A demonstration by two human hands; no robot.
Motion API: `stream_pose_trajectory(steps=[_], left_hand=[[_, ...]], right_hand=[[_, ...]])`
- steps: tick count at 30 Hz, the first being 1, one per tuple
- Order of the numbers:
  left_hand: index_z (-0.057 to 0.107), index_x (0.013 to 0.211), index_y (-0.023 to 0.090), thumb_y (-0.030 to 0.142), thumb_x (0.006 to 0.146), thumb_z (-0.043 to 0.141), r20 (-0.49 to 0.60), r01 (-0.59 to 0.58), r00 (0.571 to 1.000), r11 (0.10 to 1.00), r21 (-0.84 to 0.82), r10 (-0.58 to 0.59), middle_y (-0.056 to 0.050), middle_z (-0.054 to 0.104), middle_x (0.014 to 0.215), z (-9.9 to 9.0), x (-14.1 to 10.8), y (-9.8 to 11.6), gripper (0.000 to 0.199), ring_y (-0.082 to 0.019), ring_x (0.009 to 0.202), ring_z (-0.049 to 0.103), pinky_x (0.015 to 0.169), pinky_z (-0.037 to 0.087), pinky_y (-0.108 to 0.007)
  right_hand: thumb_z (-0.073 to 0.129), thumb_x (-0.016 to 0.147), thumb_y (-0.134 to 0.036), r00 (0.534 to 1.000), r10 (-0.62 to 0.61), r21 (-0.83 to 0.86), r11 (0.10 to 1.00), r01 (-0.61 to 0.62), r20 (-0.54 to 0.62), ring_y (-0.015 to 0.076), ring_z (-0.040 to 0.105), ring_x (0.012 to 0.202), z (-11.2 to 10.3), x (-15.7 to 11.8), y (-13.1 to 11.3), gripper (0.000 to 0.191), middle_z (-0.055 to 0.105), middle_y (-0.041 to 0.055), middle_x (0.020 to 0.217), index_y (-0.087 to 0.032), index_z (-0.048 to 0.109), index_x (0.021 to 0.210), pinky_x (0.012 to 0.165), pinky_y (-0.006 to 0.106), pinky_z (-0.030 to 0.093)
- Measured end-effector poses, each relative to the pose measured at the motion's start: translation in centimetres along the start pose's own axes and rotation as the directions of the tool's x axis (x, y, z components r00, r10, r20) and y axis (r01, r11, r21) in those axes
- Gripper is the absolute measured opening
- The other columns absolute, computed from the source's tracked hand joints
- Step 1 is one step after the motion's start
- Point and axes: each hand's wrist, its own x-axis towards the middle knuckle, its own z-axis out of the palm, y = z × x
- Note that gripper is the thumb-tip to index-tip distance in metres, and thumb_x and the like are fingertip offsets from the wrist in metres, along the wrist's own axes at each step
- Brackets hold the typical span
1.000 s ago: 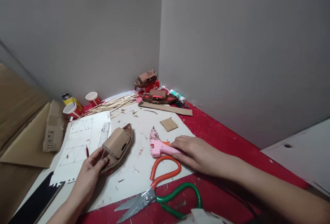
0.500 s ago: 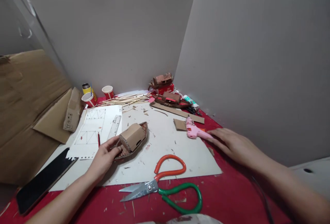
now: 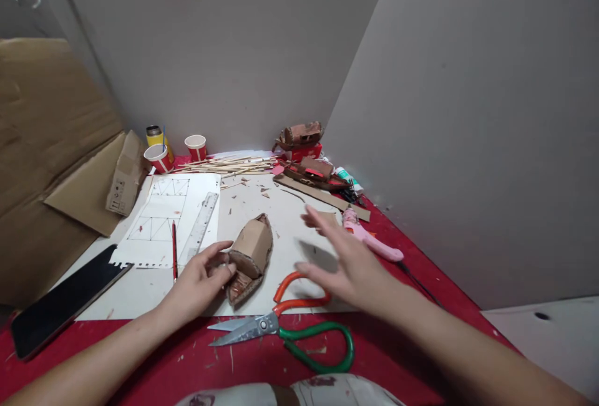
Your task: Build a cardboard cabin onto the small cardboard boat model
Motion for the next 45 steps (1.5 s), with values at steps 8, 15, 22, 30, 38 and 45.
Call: stream_pose_trajectory(steps=[8,15,22,30,38,45], left_hand=[[0.047,0.145,0.021,0.034,0.072,0.075,0.107,-0.268,0.963,0.899,0.345,0.246,-0.015,0.055,0.143,-1.5,-0.3,0.4,0.08,-0.035,0.124,0.057,0.105,0.043,-0.05],[0.028,0.155,0.021,0.018,0.069,0.073,0.297,-0.453,0.878,0.853,0.261,0.375,-0.015,0.035,0.158,-1.4,2.4,1.4,0.097,-0.035,0.143,0.036,0.118,0.029,-0.053],[0.011,0.157,0.024,0.021,0.076,0.069,0.424,-0.519,0.83,0.778,0.354,0.362,-0.013,0.025,0.163,-1.7,3.7,1.0,0.1,-0.031,0.146,0.032,0.118,0.031,-0.05],[0.022,0.153,0.028,0.025,0.071,0.074,0.412,-0.544,0.821,0.761,0.355,0.395,-0.012,0.036,0.158,-1.8,4.5,1.0,0.097,-0.033,0.143,0.037,0.116,0.032,-0.055],[0.017,0.155,0.026,0.021,0.07,0.073,0.483,-0.608,0.769,0.713,0.35,0.419,-0.015,0.035,0.157,-1.9,4.7,1.7,0.101,-0.034,0.144,0.035,0.116,0.032,-0.055],[0.029,0.15,0.026,0.027,0.065,0.078,0.48,-0.611,0.763,0.725,0.317,0.433,-0.014,0.043,0.151,-1.7,5.7,1.4,0.099,-0.035,0.138,0.042,0.114,0.035,-0.055]], right_hand=[[0.072,0.078,-0.045,0.968,-0.225,0.043,0.974,0.222,0.111,0.0364,0.045,0.134,4.8,3.5,-3.9,0.113,0.042,0.0221,0.149,-0.022,-0.005,0.157,0.105,0.059,0.043],[0.066,0.082,-0.035,0.974,-0.196,0.048,0.98,0.192,0.112,0.0332,0.044,0.135,5.1,3.5,-3.3,0.101,0.042,0.0204,0.148,-0.023,0.0,0.157,0.107,0.056,0.043],[0.07,0.078,-0.03,0.978,-0.185,0.072,0.981,0.178,0.097,0.0313,0.04,0.14,5.6,3.6,-2.6,0.105,0.038,0.0192,0.153,-0.02,0.004,0.158,0.11,0.05,0.042],[0.07,0.077,-0.03,0.977,-0.202,0.085,0.977,0.196,0.072,0.0325,0.05,0.132,5.9,3.8,-2.3,0.105,0.046,0.02,0.148,-0.02,0.004,0.158,0.105,0.051,0.047],[0.074,0.072,-0.029,0.973,-0.219,0.099,0.972,0.211,0.075,0.0327,0.051,0.13,5.8,4.0,-2.1,0.109,0.048,0.0198,0.145,-0.022,0.006,0.157,0.103,0.051,0.047],[0.075,0.069,-0.027,0.97,-0.235,0.101,0.968,0.229,0.056,0.0326,0.055,0.126,5.9,4.0,-1.9,0.115,0.053,0.0175,0.142,-0.024,0.002,0.158,0.1,0.051,0.049]])
